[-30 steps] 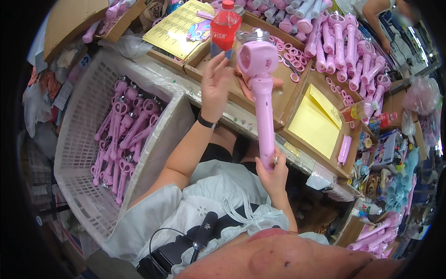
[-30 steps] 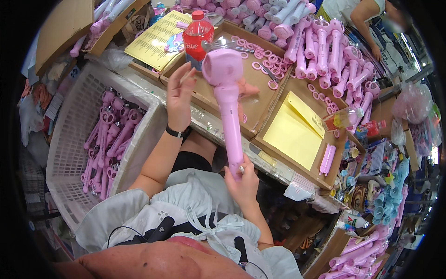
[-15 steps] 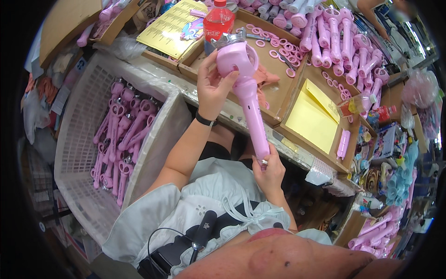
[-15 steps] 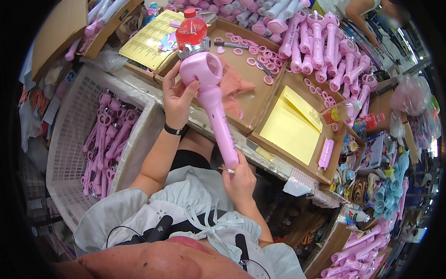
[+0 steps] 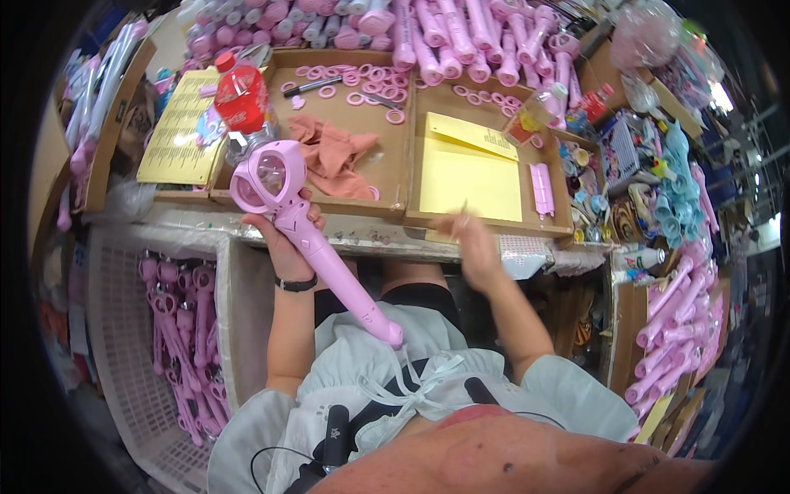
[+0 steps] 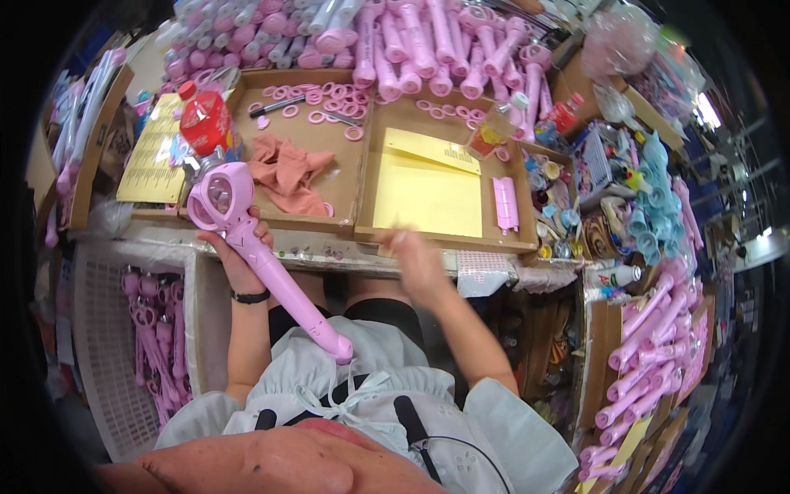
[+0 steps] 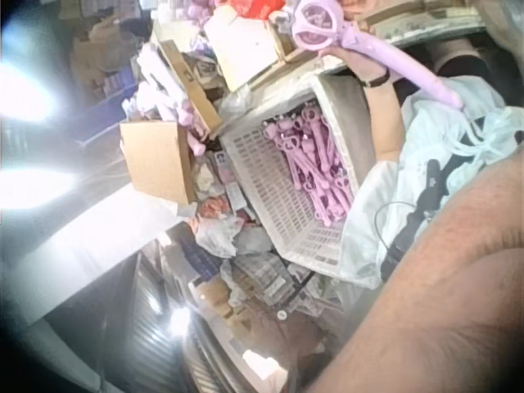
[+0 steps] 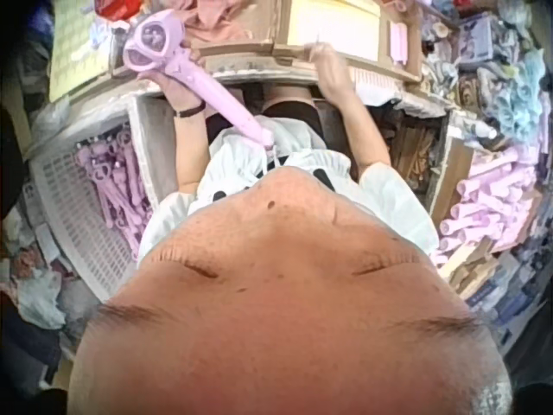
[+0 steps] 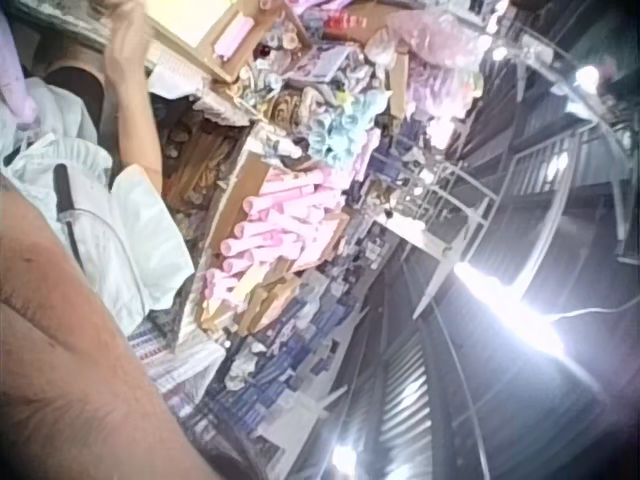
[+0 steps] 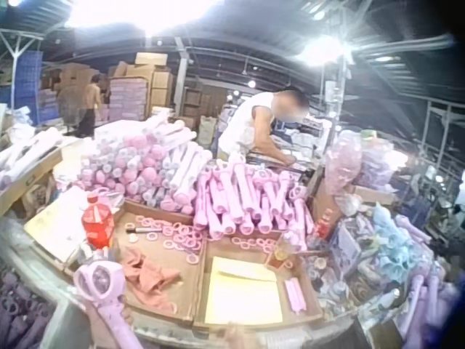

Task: The person assembles pink light sticks by attaching a clear plastic top, wiping the surface with a cloth, inserting a small metal piece, and affixing a decorative wing sticker. The person handles multiple light sticks one at a time, placing finished units into a nearby bin.

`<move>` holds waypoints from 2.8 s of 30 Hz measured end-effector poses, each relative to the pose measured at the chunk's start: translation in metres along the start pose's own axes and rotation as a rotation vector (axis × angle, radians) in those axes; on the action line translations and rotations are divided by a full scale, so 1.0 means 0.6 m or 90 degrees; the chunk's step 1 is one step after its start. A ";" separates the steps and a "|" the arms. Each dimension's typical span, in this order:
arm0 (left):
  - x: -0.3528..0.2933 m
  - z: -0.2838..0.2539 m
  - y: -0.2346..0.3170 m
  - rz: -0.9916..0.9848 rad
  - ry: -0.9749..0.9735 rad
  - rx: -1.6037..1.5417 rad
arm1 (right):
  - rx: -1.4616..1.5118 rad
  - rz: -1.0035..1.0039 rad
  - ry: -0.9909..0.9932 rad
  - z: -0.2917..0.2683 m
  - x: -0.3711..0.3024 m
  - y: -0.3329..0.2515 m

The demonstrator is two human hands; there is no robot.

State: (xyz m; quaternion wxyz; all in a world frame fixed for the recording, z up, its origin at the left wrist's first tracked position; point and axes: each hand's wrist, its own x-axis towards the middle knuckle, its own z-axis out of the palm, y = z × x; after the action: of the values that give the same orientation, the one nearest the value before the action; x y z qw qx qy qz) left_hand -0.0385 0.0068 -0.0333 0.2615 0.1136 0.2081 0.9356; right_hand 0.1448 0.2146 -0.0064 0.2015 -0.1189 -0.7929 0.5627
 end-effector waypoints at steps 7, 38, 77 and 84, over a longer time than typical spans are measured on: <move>0.002 0.011 -0.023 0.033 0.081 0.170 | -0.573 -0.159 -0.074 -0.120 0.151 0.057; 0.006 -0.011 -0.046 0.071 0.089 0.245 | -0.213 -0.029 -0.029 -0.162 0.348 0.097; 0.003 -0.011 -0.057 0.092 0.127 0.262 | -0.582 -0.209 0.166 -0.224 0.264 0.273; 0.003 -0.016 -0.057 0.093 0.115 0.265 | -0.636 -0.164 0.179 -0.219 0.265 0.265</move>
State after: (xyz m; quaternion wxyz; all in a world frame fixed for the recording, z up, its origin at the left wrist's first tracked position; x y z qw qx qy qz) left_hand -0.0284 0.0310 -0.0570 0.1440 0.0957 0.4100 0.8955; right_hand 0.0568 0.4455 -0.0891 0.2923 -0.1761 -0.9377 0.0661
